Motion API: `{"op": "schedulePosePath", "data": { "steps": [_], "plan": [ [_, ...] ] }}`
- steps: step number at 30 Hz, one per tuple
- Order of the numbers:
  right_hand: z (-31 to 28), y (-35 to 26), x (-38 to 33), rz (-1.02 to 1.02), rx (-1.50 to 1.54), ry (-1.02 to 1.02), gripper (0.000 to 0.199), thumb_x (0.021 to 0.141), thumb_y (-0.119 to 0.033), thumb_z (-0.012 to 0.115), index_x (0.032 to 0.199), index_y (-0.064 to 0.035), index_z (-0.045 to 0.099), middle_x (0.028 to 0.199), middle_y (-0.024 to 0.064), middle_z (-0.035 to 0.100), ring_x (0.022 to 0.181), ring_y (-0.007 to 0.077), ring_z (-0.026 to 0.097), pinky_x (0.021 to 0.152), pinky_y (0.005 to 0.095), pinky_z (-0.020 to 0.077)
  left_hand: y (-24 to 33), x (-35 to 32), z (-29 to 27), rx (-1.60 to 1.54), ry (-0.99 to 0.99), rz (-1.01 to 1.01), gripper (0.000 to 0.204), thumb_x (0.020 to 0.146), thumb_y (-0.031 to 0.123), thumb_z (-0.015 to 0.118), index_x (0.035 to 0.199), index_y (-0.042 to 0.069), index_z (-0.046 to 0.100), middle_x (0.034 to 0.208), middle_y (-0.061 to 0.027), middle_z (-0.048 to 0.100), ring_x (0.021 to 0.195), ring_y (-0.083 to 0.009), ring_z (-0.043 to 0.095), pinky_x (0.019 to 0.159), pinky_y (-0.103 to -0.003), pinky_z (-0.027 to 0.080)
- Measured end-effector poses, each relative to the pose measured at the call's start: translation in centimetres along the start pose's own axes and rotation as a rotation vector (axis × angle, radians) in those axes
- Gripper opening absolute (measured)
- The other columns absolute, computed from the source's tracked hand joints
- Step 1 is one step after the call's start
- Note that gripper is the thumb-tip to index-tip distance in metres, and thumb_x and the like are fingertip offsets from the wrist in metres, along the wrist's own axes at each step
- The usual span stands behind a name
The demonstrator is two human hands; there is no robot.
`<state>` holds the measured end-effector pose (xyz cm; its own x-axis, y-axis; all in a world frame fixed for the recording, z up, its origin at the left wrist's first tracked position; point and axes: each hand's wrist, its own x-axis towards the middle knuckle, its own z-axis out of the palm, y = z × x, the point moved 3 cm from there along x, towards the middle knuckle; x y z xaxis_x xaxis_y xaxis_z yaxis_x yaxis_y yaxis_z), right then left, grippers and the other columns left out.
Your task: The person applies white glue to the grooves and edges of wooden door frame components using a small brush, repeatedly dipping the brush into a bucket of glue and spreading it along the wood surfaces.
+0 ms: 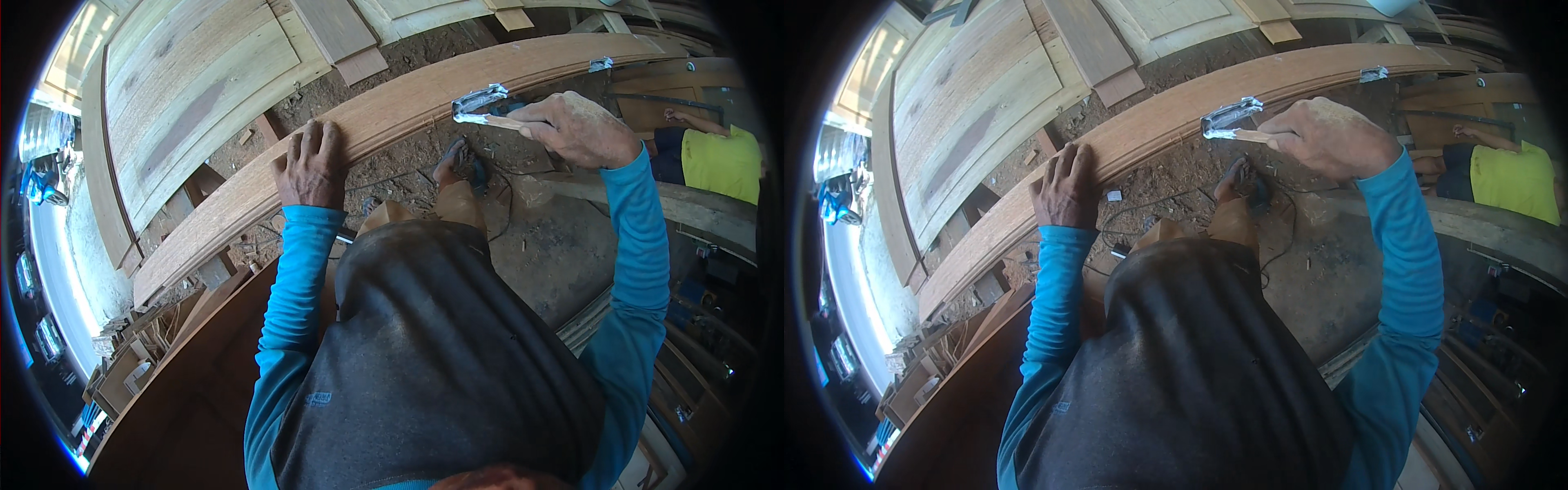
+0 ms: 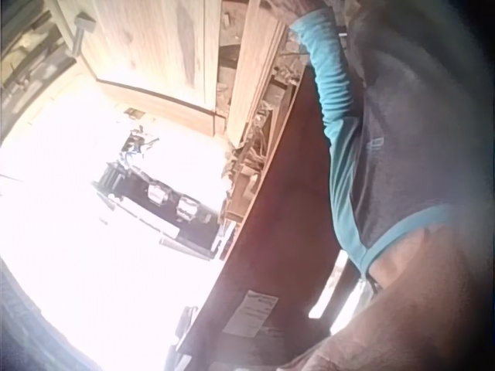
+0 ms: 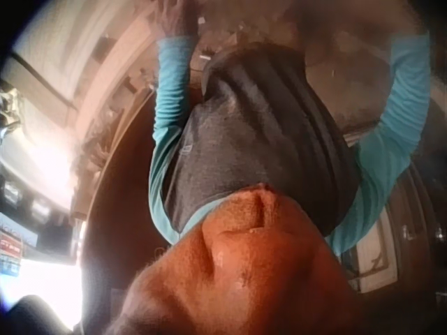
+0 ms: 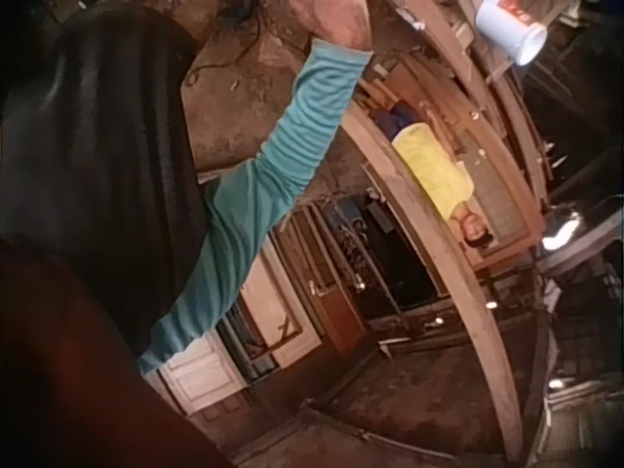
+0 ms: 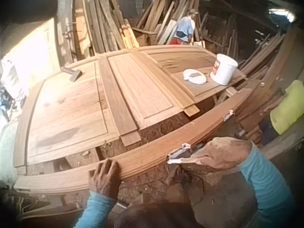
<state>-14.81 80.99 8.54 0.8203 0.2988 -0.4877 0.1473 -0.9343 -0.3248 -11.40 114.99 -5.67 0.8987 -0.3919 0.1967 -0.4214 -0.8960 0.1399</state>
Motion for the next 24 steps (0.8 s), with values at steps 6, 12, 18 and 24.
{"op": "schedulePosePath", "data": {
  "steps": [6,12,18,24],
  "plan": [
    [7.1,0.1,-3.2,0.127,0.357,0.522,0.036,0.103,-0.018,0.061,0.134,-0.0004,0.067,0.124,0.0255,0.071,0.112,0.0456,0.068,0.094,0.0482,0.0548,-0.4,1.0,-0.9,-0.065,-0.063,0.037,0.044,0.088,0.031,0.076,0.127,0.019,0.06,0.133,-0.0039,0.064,0.122,-0.0298,0.064,0.093,-0.055,0.049],
    [15.6,-2.9,-1.0,0.15,0.393,0.85,0.04,0.102,-0.012,0.064,0.14,0.0002,0.063,0.125,0.0268,0.071,0.114,0.0451,0.069,0.09,0.0479,0.0569,-1.1,2.8,-2.1,-0.093,-0.219,0.01,0.043,0.089,0.038,0.077,0.124,0.02,0.06,0.128,-0.0056,0.067,0.119,-0.0324,0.067,0.095,-0.057,0.049],
    [15.3,-3.2,-0.5,0.209,0.586,0.781,0.04,0.107,-0.016,0.057,0.141,0.0052,0.06,0.101,0.0229,0.072,0.089,0.0347,0.073,0.08,0.0452,0.0572,-1.4,3.0,-1.8,-0.094,-0.289,0.013,0.043,0.088,0.038,0.078,0.122,0.02,0.06,0.125,-0.0057,0.069,0.119,-0.0322,0.067,0.095,-0.057,0.048],
    [17.0,-4.8,1.4,0.238,1.065,0.675,0.042,0.112,-0.02,0.048,0.149,0.0005,0.055,0.075,0.0053,0.062,0.06,0.0118,0.059,0.057,0.0302,0.05,-1.2,3.2,-1.9,-0.071,-0.289,0.011,0.042,0.088,0.036,0.078,0.123,0.02,0.06,0.127,-0.0062,0.07,0.12,-0.0325,0.067,0.094,-0.058,0.048]
  ]
}}
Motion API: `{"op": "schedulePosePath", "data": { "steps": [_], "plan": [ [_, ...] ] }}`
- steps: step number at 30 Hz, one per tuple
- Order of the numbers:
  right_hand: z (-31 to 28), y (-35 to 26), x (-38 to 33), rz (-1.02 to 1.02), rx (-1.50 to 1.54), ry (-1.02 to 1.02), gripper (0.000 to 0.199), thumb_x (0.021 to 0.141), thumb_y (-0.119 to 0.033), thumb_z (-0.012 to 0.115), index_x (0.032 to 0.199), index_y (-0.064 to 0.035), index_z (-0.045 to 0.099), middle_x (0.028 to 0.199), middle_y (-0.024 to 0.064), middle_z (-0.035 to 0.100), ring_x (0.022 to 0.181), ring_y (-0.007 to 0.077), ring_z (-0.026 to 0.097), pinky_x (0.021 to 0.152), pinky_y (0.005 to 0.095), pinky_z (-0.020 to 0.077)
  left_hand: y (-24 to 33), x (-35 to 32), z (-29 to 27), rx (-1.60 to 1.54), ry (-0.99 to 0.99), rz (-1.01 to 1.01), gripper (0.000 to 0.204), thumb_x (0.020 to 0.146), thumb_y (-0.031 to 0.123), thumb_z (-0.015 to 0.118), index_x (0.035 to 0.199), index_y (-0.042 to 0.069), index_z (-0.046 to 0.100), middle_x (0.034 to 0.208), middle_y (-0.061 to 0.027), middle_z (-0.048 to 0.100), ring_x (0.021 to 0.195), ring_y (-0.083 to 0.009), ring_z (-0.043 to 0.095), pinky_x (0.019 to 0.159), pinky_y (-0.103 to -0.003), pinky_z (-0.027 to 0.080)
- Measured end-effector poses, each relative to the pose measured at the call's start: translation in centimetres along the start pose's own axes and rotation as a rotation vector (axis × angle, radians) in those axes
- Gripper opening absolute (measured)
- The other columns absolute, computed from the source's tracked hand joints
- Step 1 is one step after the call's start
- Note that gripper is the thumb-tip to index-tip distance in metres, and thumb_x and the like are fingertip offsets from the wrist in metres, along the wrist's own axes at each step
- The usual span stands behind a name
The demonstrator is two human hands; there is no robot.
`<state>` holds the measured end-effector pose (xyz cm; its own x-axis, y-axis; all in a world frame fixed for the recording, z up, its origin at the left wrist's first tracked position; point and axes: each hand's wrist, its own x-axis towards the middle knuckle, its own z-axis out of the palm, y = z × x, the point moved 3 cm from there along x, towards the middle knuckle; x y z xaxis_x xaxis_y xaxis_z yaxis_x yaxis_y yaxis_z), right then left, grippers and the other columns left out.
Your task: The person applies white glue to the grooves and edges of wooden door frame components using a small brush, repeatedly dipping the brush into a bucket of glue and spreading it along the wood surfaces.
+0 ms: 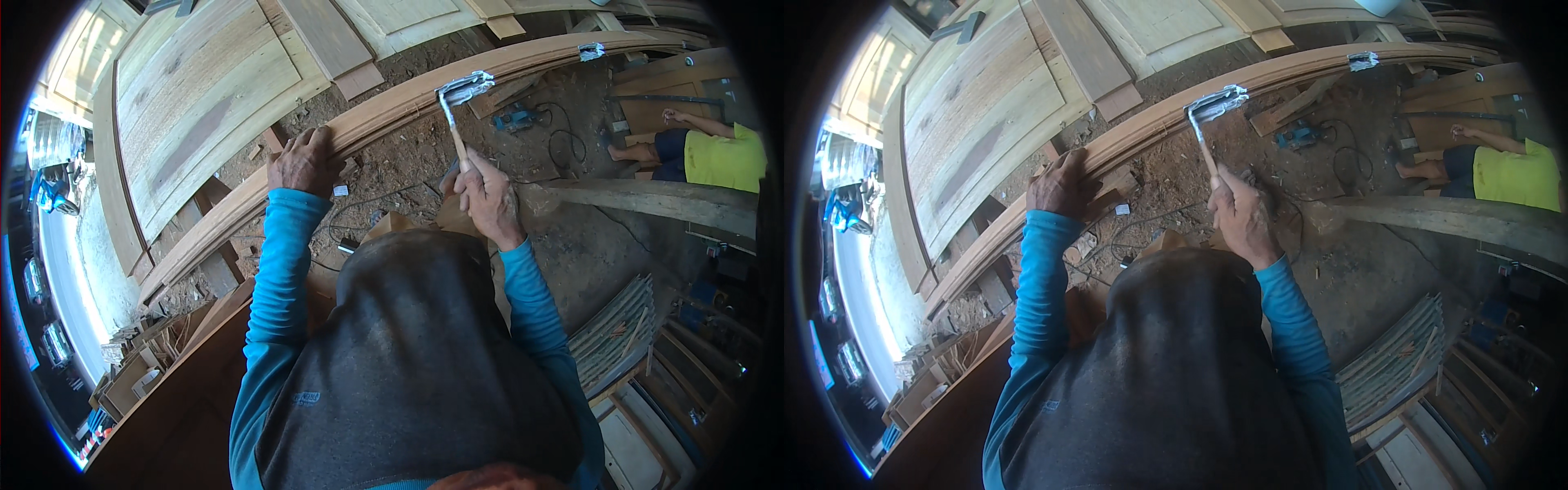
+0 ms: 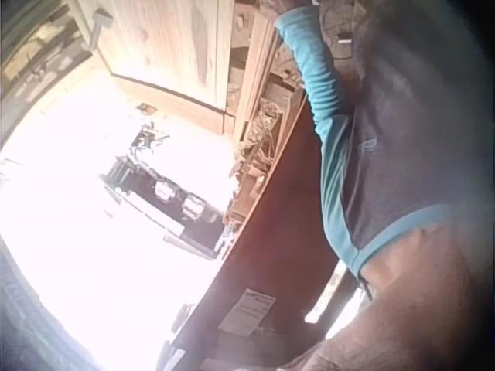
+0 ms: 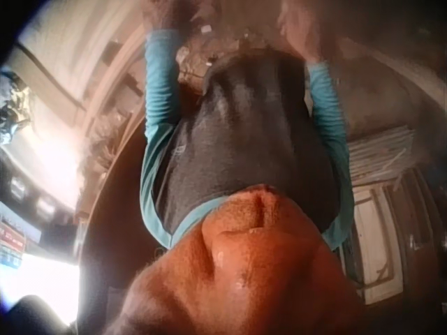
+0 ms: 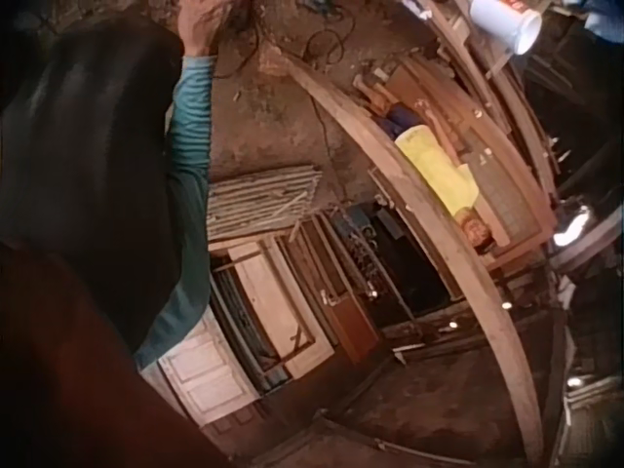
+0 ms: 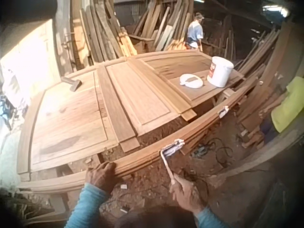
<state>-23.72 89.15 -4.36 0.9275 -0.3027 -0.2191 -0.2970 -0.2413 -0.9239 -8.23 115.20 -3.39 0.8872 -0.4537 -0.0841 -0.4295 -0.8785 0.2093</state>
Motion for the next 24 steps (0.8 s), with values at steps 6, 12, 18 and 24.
{"op": "schedulePosePath", "data": {
  "steps": [6,12,18,24],
  "plan": [
    [1.3,0.8,-0.8,-0.065,0.059,0.04,0.044,0.113,-0.021,0.048,0.15,0.0006,0.054,0.072,0.0023,0.06,0.056,0.0094,0.056,0.054,0.029,0.0489,-0.3,-0.3,0.2,-0.01,-0.01,-0.012,0.043,0.088,0.037,0.078,0.124,0.02,0.061,0.125,-0.0066,0.071,0.119,-0.0325,0.068,0.095,-0.059,0.048],
    [1.3,0.3,-0.4,-0.061,0.113,0.128,0.044,0.113,-0.022,0.049,0.15,0.0004,0.054,0.072,0.0015,0.057,0.056,0.0087,0.054,0.053,0.029,0.0479,-0.4,0.0,0.3,-0.016,-0.013,-0.008,0.041,0.088,0.038,0.078,0.121,0.02,0.062,0.121,-0.0065,0.071,0.118,-0.0326,0.068,0.095,-0.059,0.047],
    [0.2,-0.8,-0.3,-0.083,0.022,0.097,0.042,0.112,-0.022,0.048,0.146,0.0,0.058,0.07,0.0019,0.055,0.055,0.0088,0.053,0.051,0.0296,0.0455,-0.6,0.2,0.2,-0.034,-0.055,-0.012,0.04,0.088,0.039,0.078,0.12,0.02,0.062,0.12,-0.0059,0.072,0.118,-0.0327,0.068,0.094,-0.059,0.047],
    [0.5,-1.1,-0.2,-0.045,-0.131,0.014,0.044,0.112,-0.026,0.051,0.144,0.0026,0.06,0.074,0.005,0.059,0.062,0.0122,0.058,0.057,0.0338,0.0478,-0.3,0.1,0.3,-0.014,-0.042,0.0,0.04,0.088,0.039,0.077,0.12,0.02,0.062,0.12,-0.0052,0.072,0.119,-0.0325,0.067,0.094,-0.06,0.046]
  ]
}}
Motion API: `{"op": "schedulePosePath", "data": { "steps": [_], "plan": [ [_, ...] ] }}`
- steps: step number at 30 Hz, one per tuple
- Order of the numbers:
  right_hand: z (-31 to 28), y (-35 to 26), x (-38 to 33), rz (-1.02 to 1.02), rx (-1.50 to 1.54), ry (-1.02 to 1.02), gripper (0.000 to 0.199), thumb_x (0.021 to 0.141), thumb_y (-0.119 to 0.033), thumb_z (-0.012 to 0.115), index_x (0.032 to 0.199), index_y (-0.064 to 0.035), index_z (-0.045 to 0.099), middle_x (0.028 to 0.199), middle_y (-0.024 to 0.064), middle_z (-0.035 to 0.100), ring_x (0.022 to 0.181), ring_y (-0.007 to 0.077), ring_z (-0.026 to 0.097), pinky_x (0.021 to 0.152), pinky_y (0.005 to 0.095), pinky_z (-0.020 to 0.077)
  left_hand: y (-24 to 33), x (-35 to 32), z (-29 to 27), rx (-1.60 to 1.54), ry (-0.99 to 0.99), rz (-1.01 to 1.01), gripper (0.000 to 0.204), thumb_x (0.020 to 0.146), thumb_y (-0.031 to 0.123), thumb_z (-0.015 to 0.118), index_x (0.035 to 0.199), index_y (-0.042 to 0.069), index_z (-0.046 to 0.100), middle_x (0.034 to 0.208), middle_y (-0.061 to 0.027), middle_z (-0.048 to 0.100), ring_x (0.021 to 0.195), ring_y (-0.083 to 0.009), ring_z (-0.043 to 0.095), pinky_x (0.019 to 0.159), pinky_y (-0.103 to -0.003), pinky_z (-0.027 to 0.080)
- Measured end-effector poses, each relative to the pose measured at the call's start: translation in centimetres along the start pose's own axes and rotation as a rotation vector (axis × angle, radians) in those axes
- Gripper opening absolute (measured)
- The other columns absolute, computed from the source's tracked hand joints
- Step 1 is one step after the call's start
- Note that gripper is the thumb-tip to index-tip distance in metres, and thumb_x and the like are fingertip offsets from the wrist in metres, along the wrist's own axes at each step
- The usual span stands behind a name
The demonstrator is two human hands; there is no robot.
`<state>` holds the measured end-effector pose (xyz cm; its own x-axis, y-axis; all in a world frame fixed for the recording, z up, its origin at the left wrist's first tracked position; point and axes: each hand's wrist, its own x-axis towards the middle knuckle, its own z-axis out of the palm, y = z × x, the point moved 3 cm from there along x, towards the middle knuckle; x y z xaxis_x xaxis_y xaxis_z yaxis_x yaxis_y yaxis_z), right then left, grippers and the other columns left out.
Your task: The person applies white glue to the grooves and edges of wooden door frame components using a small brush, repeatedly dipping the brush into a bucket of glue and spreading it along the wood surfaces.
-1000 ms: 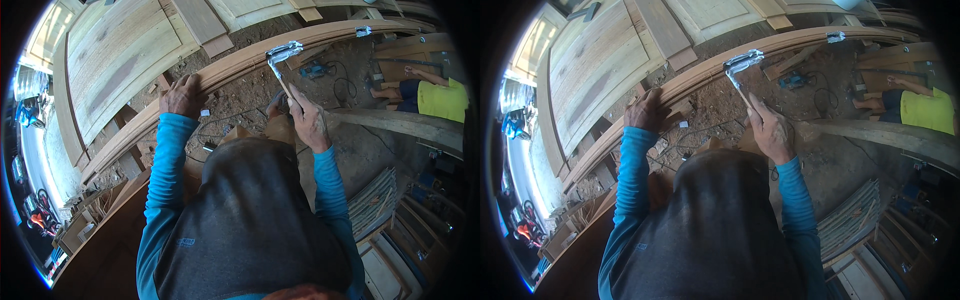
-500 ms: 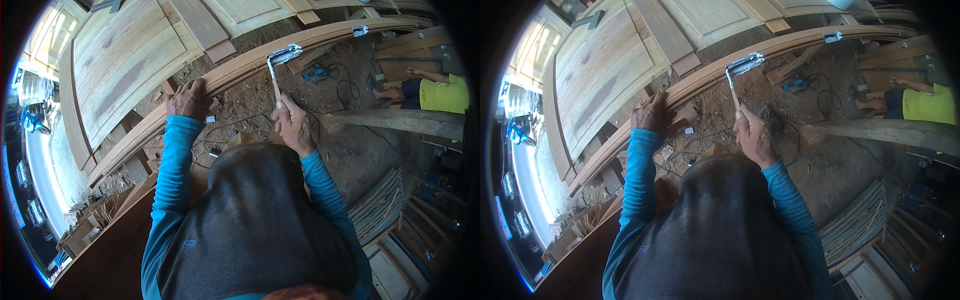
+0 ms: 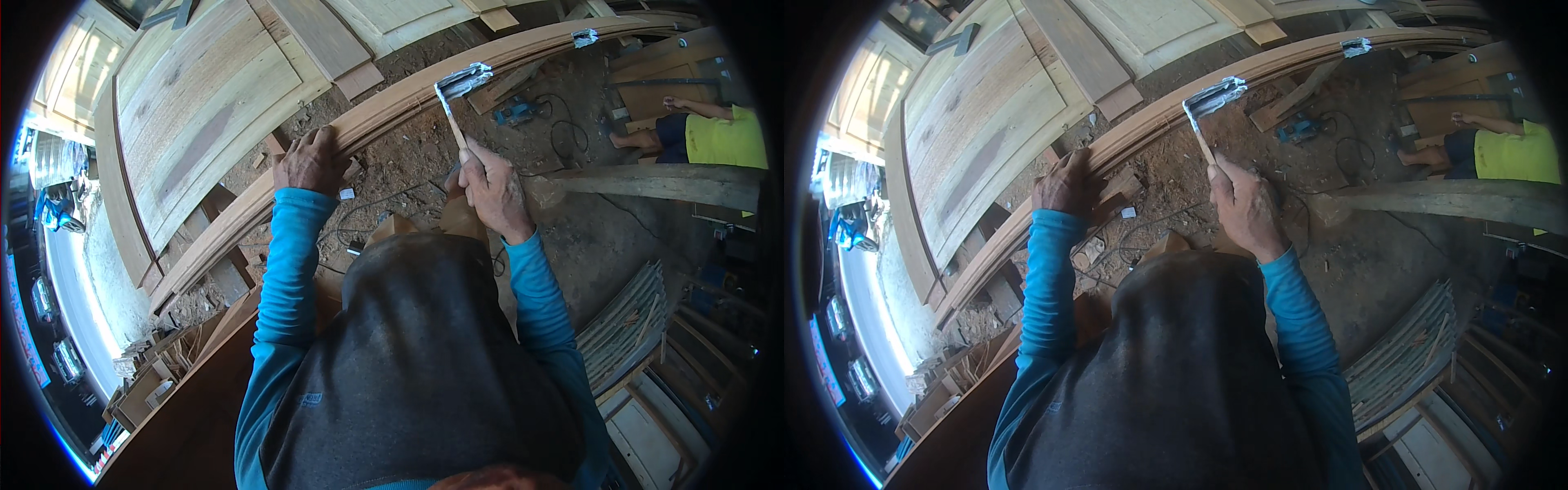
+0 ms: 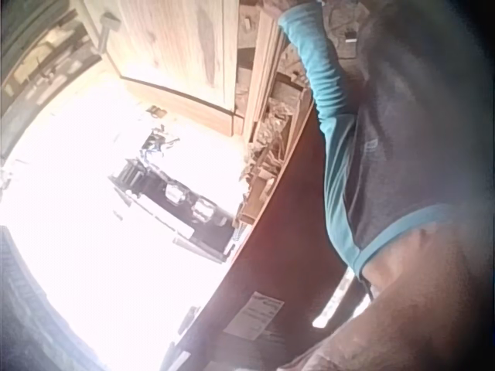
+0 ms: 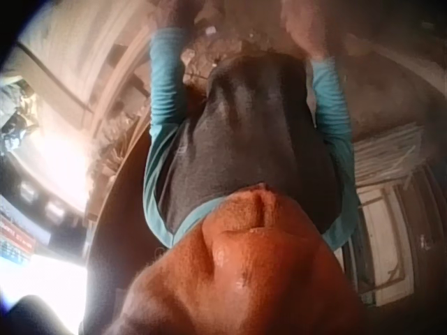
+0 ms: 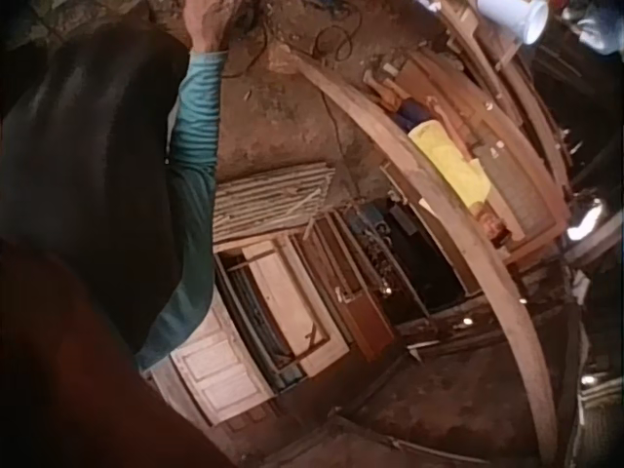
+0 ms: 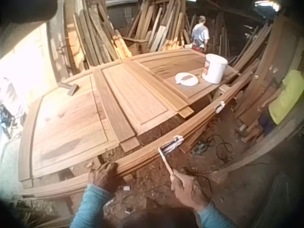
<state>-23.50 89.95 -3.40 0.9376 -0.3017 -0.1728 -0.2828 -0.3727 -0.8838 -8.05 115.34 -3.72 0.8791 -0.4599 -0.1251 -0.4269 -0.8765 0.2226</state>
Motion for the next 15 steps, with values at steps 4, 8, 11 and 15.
{"op": "schedulePosePath", "data": {
  "steps": [4,8,11,15],
  "plan": [
    [-2.1,-0.9,0.2,0.047,0.077,0.147,0.044,0.111,-0.024,0.051,0.144,0.0047,0.058,0.076,0.0098,0.059,0.061,0.017,0.056,0.061,0.0376,0.0492,0.0,-0.1,-0.1,0.006,0.017,0.008,0.041,0.089,0.039,0.077,0.121,0.02,0.062,0.121,-0.0049,0.072,0.121,-0.0321,0.067,0.093,-0.06,0.048],
    [-3.3,1.6,1.8,-0.053,-0.089,0.292,0.043,0.111,-0.022,0.05,0.145,0.0027,0.058,0.078,0.0057,0.06,0.056,0.0117,0.057,0.055,0.0312,0.0493,-0.3,0.0,0.2,0.049,0.07,0.067,0.058,0.089,0.043,0.077,0.139,0.02,0.059,0.126,-0.0103,0.071,0.111,-0.0352,0.071,0.09,-0.056,0.051],
    [-1.5,1.6,1.3,0.098,0.2,0.13,0.043,0.111,-0.023,0.048,0.143,0.0035,0.058,0.078,0.0062,0.06,0.054,0.0128,0.058,0.054,0.0309,0.0501,-0.4,0.1,0.2,0.017,0.025,0.042,0.059,0.088,0.043,0.077,0.139,0.02,0.059,0.128,-0.0104,0.071,0.114,-0.0351,0.07,0.093,-0.057,0.05],
    [-1.6,0.3,0.7,0.191,0.256,0.093,0.041,0.113,-0.026,0.044,0.137,0.004,0.059,0.079,0.006,0.061,0.056,0.0122,0.059,0.05,0.0273,0.0486,-0.3,-0.3,0.1,0.031,0.059,0.048,0.058,0.088,0.043,0.078,0.138,0.019,0.059,0.126,-0.0105,0.071,0.117,-0.0351,0.069,0.094,-0.059,0.049]
  ]
}}
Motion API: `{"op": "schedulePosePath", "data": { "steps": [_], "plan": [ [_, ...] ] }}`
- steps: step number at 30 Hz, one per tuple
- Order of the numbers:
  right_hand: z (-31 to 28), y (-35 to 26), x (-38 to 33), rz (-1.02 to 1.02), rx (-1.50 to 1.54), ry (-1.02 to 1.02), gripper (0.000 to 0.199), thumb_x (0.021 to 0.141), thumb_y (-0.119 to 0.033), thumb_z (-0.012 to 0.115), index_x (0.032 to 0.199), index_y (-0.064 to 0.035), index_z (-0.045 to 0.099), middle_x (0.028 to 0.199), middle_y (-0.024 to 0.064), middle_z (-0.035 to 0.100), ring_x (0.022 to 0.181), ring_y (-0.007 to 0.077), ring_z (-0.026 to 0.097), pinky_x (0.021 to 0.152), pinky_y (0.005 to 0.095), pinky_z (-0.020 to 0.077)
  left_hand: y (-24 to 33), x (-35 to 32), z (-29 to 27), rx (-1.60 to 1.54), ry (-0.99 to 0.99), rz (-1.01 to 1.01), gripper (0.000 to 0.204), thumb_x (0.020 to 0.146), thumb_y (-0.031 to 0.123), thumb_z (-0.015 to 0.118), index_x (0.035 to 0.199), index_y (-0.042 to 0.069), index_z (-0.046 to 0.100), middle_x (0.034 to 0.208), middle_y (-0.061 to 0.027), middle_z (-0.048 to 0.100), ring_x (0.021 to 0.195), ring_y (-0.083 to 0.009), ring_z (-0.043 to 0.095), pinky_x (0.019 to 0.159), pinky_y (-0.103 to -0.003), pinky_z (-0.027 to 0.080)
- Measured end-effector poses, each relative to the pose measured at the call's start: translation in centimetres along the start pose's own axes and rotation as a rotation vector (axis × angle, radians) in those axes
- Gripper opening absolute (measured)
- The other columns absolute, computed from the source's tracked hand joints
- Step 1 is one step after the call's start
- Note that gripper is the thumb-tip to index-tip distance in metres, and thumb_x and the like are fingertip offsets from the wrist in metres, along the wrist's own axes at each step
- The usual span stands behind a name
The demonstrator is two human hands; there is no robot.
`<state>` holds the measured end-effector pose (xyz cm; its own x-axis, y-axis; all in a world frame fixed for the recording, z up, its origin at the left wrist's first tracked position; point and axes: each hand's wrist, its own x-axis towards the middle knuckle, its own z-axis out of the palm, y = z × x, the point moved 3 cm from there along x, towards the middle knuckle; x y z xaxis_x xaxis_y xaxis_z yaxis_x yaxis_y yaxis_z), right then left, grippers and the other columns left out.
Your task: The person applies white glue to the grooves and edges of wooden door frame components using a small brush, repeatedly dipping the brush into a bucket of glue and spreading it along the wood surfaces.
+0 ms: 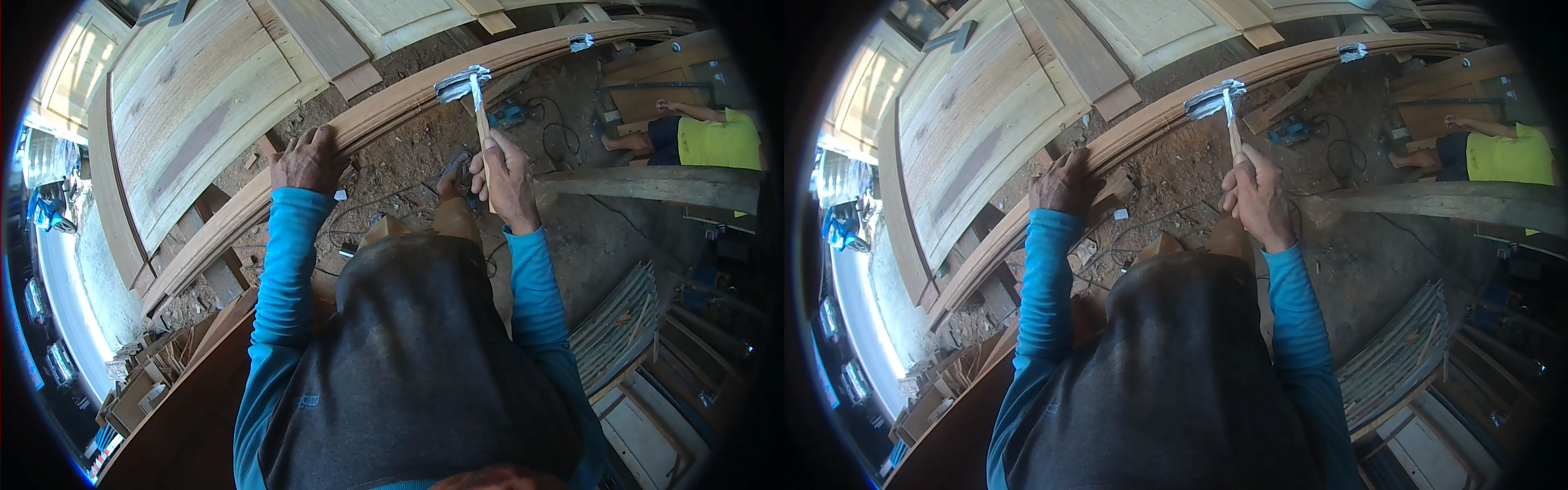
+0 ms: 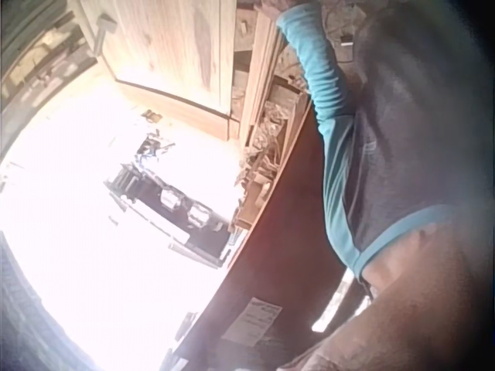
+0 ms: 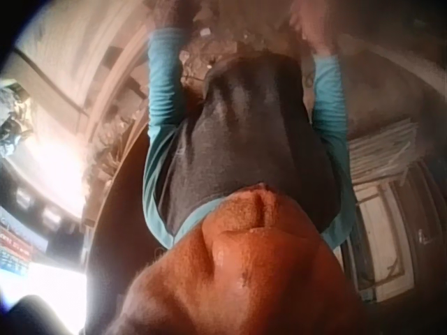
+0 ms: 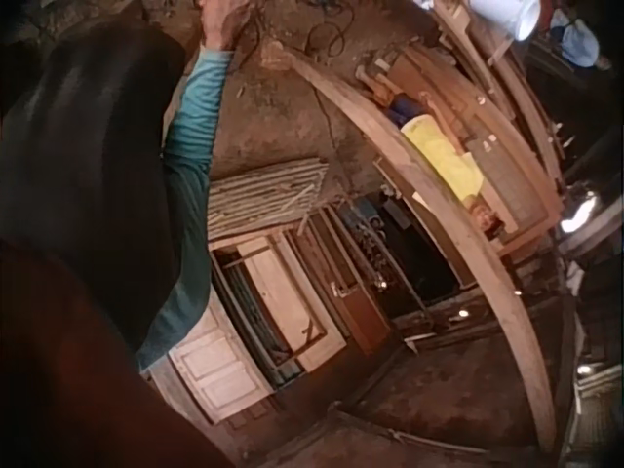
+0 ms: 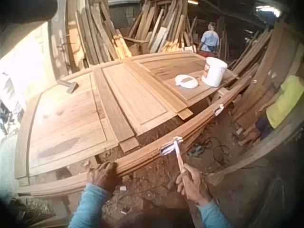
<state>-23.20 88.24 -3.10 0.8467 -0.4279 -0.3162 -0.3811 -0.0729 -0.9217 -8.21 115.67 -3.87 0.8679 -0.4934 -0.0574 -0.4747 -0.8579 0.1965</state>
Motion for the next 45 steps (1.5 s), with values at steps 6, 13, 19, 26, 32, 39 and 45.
{"op": "schedulePosePath", "data": {
  "steps": [6,13,19,26,32,39,45],
  "plan": [
    [-0.9,-0.8,0.5,0.06,0.357,-0.075,0.043,0.114,-0.031,0.042,0.139,0.0001,0.057,0.08,0.0053,0.062,0.056,0.0103,0.059,0.047,0.024,0.0453,0.4,-0.2,0.1,0.019,0.033,0.005,0.045,0.088,0.041,0.077,0.125,0.02,0.061,0.126,-0.005,0.07,0.121,-0.0316,0.066,0.092,-0.056,0.049],
    [-2.6,-1.6,-0.7,-0.051,-0.038,-0.199,0.041,0.112,-0.024,0.05,0.143,0.0019,0.058,0.088,0.0081,0.068,0.064,0.0148,0.065,0.054,0.0291,0.0508,0.1,-0.4,0.8,0.022,0.074,0.031,0.061,0.083,0.042,0.083,0.134,0.019,0.059,0.125,-0.0083,0.07,0.12,-0.0329,0.067,0.094,-0.058,0.049],
    [-4.4,1.6,1.3,-0.637,-0.791,0.312,0.048,0.105,-0.013,0.059,0.153,-0.0137,0.053,0.109,0.0208,0.069,0.098,0.0425,0.067,0.08,0.0506,0.0541,0.2,0.1,-0.1,-0.019,0.001,-0.001,0.041,0.09,0.04,0.076,0.121,0.019,0.061,0.125,-0.006,0.069,0.119,-0.0339,0.067,0.094,-0.056,0.05],
    [-3.8,0.5,0.7,-0.66,-0.919,0.389,0.055,0.102,-0.009,0.062,0.154,-0.0259,0.054,0.1,0.019,0.064,0.089,0.0425,0.063,0.076,0.051,0.0516,-0.7,0.9,-0.5,-0.068,-0.05,0.014,0.052,0.089,0.04,0.079,0.132,0.017,0.061,0.123,-0.0114,0.071,0.113,-0.0369,0.07,0.089,-0.054,0.055],
    [-3.8,-0.9,1.4,-0.756,-0.786,0.371,0.052,0.103,-0.008,0.06,0.154,-0.0155,0.053,0.118,0.0241,0.068,0.095,0.0438,0.065,0.081,0.0505,0.0522,-0.5,1.2,-1.2,-0.074,-0.088,0.007,0.04,0.091,0.041,0.077,0.119,0.016,0.062,0.118,-0.011,0.071,0.11,-0.0375,0.071,0.086,-0.054,0.055],
    [1.3,1.2,0.3,-0.6,-0.635,0.135,0.045,0.109,-0.015,0.053,0.154,-0.0099,0.054,0.137,0.0216,0.068,0.113,0.0381,0.072,0.09,0.045,0.0568,-0.7,1.6,-1.8,-0.134,-0.108,0.001,0.046,0.092,0.034,0.079,0.13,0.013,0.065,0.116,-0.0169,0.073,0.108,-0.0414,0.07,0.089,-0.051,0.056],
    [-1.9,0.4,2.4,-0.465,-0.512,0.153,0.045,0.108,-0.012,0.052,0.152,-0.0052,0.053,0.143,0.0248,0.062,0.129,0.0448,0.061,0.103,0.0438,0.0531,-1.9,2.2,-1.4,-0.168,-0.076,0.062,0.039,0.091,0.043,0.077,0.114,0.015,0.063,0.108,-0.0135,0.074,0.103,-0.039,0.072,0.085,-0.056,0.054]
  ]
}}
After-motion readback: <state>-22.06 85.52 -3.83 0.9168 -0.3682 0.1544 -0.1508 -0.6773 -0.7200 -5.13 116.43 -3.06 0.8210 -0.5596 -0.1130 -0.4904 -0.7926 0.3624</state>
